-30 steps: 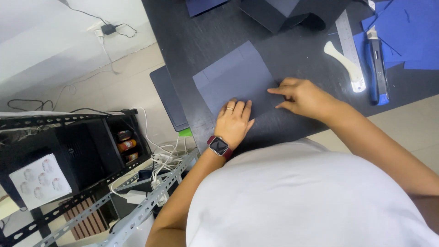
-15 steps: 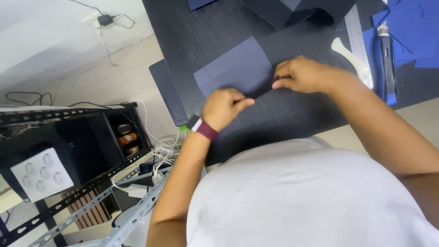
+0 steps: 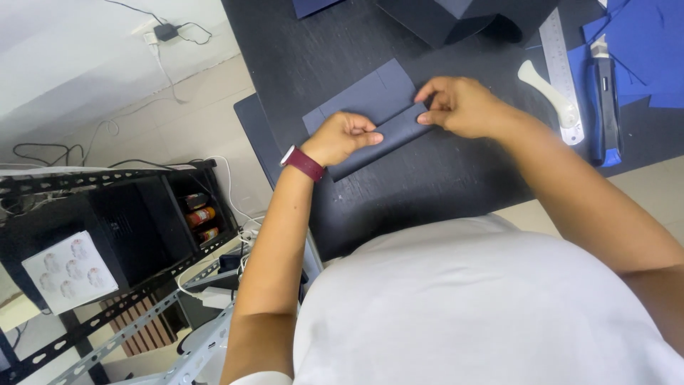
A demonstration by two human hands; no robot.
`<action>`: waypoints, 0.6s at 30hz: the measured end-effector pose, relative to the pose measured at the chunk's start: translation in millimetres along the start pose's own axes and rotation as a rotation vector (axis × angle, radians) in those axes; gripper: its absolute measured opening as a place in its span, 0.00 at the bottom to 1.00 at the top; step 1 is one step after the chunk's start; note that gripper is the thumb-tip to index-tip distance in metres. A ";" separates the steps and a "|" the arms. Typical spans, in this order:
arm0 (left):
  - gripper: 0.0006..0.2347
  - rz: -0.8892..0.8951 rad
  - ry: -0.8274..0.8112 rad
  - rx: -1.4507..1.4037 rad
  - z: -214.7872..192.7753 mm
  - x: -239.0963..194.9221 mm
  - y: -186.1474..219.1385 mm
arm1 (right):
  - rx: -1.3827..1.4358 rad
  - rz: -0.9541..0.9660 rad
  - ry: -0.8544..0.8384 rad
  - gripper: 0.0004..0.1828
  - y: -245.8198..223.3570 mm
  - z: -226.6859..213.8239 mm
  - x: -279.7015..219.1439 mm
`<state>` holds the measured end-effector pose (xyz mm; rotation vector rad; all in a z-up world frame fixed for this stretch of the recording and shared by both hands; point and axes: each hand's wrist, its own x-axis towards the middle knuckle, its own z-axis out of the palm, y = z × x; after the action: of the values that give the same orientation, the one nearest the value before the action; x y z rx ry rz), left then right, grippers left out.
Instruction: Assembling a multi-layered decorative paper box by folding cardstock and gluing layers together.
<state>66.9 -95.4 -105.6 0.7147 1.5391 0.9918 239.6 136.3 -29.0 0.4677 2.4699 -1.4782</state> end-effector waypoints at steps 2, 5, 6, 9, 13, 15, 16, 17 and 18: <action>0.04 -0.001 -0.010 -0.019 -7.3 4.8 -5.3 | 0.070 -0.066 0.078 0.24 -0.9 5.2 -4.2; 0.03 -0.004 -0.012 -0.102 -24.4 4.7 1.7 | 0.112 -0.201 0.116 0.35 -31.9 0.2 -18.5; 0.03 -0.011 -0.011 -0.168 -30.6 2.1 5.9 | 0.088 -0.263 0.074 0.40 -47.3 -2.4 -25.6; 0.03 0.043 0.009 -0.185 -42.4 -12.1 31.5 | 0.187 -0.337 0.170 0.34 -49.9 1.0 -21.3; 0.05 0.132 0.019 -0.185 -43.2 -46.5 93.1 | 0.172 -0.411 0.268 0.30 -61.7 -6.3 -20.1; 0.13 0.224 0.058 -0.189 -45.9 -67.3 120.4 | 0.094 -0.505 0.345 0.31 -71.4 -14.7 -22.5; 0.13 0.236 0.063 -0.182 -47.7 -73.1 128.8 | 0.087 -0.517 0.350 0.31 -76.9 -19.5 -23.3; 0.16 0.292 0.106 -0.185 -48.2 -80.0 136.2 | 0.077 -0.519 0.375 0.31 -82.2 -23.1 -25.7; 0.20 0.347 0.150 -0.188 -48.5 -87.1 143.3 | 0.068 -0.520 0.400 0.32 -87.5 -26.5 -28.1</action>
<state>26.8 -113.9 63.3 0.8043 1.4516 1.4570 231.4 116.6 64.2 0.1387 3.0301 -1.8054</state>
